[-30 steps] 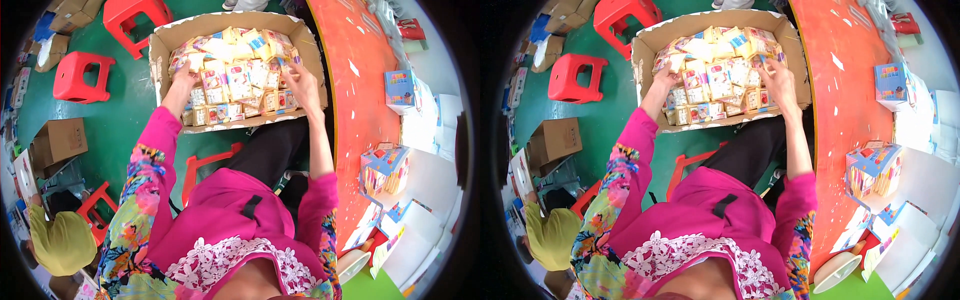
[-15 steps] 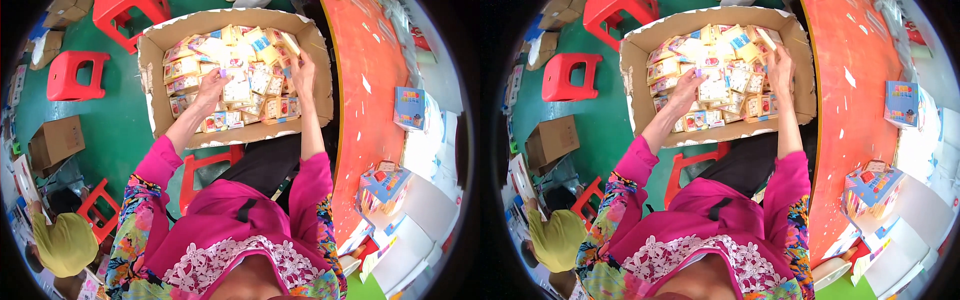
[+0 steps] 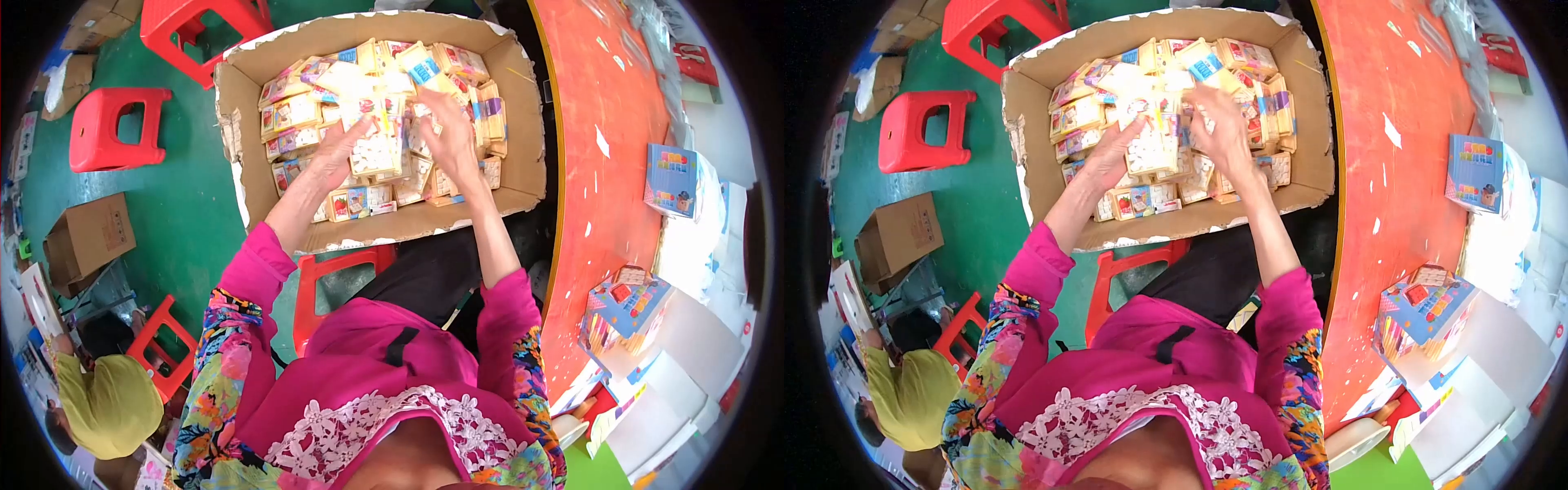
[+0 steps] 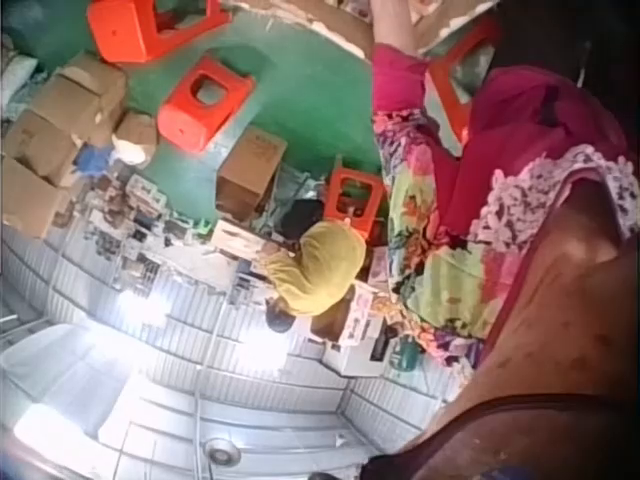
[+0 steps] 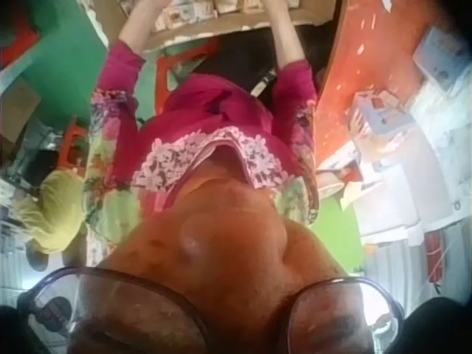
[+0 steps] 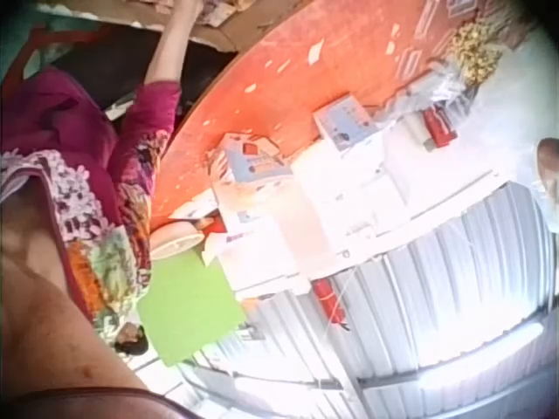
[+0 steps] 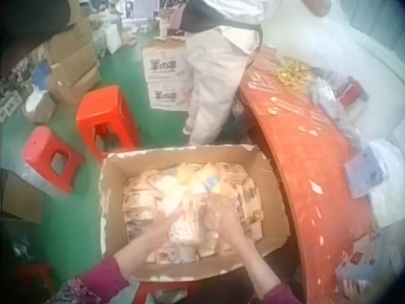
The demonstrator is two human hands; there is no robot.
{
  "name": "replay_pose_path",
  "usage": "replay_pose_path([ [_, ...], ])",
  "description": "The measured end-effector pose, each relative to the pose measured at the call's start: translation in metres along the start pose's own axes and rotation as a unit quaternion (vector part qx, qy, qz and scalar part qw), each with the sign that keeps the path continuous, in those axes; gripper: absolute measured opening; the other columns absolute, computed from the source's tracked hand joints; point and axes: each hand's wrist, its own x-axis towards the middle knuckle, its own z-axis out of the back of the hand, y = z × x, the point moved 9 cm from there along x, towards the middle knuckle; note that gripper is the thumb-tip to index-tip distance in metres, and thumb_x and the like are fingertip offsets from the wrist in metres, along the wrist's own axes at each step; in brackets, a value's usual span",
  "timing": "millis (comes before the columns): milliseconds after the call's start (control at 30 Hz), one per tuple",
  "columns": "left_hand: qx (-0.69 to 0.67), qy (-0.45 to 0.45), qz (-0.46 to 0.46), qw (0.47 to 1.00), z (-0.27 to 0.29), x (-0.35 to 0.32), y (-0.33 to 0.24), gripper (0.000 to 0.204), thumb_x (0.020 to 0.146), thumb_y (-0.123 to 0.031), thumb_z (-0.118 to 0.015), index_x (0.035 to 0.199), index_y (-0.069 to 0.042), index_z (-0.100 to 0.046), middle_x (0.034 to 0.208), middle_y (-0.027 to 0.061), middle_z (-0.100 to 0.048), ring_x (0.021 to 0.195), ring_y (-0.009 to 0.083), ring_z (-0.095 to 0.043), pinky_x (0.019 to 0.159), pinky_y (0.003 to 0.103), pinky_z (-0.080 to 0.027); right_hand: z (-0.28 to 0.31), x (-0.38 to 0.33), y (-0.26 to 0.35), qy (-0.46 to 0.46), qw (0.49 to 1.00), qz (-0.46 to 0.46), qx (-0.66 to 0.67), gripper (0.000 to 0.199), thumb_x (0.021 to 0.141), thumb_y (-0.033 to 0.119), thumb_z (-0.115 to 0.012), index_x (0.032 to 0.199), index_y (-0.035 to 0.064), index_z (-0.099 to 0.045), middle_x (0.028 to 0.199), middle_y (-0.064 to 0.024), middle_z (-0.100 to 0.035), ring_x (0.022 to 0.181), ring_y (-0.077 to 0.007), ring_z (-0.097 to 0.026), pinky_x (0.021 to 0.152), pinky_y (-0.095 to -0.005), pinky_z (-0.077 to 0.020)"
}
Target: The person packages small consumer items into colorful cardboard display boxes by hand at a workshop table.
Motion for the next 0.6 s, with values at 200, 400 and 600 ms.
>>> replay_pose_path([
  [200,-0.036,-0.031,-0.026,0.999,0.003,0.001,-0.001,0.043,0.094,-0.016,-0.066,0.131,-0.004,-0.049,0.121,0.0072,-0.063,0.106,0.0179,-0.063,0.093,0.036,-0.054,-0.003,0.019,-0.083,-0.042,0.972,-0.148,-0.179,0.046,0.08,0.003,-0.07,0.124,0.0005,-0.057,0.108,-0.017,-0.061,0.107,-0.0379,-0.057,0.092,-0.0429,-0.0467],
  [400,0.029,-0.066,-0.038,0.997,0.009,0.006,0.005,0.046,0.092,-0.012,-0.067,0.132,-0.004,-0.046,0.123,0.0078,-0.061,0.11,0.017,-0.061,0.094,0.034,-0.053,0.028,0.003,-0.073,-0.112,0.977,-0.151,-0.099,0.039,0.084,0.006,-0.068,0.121,-0.0026,-0.06,0.102,-0.0154,-0.068,0.09,-0.0312,-0.065,0.08,-0.0369,-0.0517],
  [600,-0.059,-0.086,-0.05,0.993,0.01,0.013,0.019,0.053,0.098,-0.038,-0.059,0.135,-0.004,-0.044,0.127,0.0082,-0.059,0.114,0.0182,-0.057,0.098,0.034,-0.048,-0.013,-0.062,-0.016,-0.092,0.853,-0.407,0.313,0.031,0.091,0.013,-0.066,0.118,-0.0029,-0.064,0.098,-0.0058,-0.07,0.085,-0.0085,-0.062,0.075,-0.024,-0.0501],
])
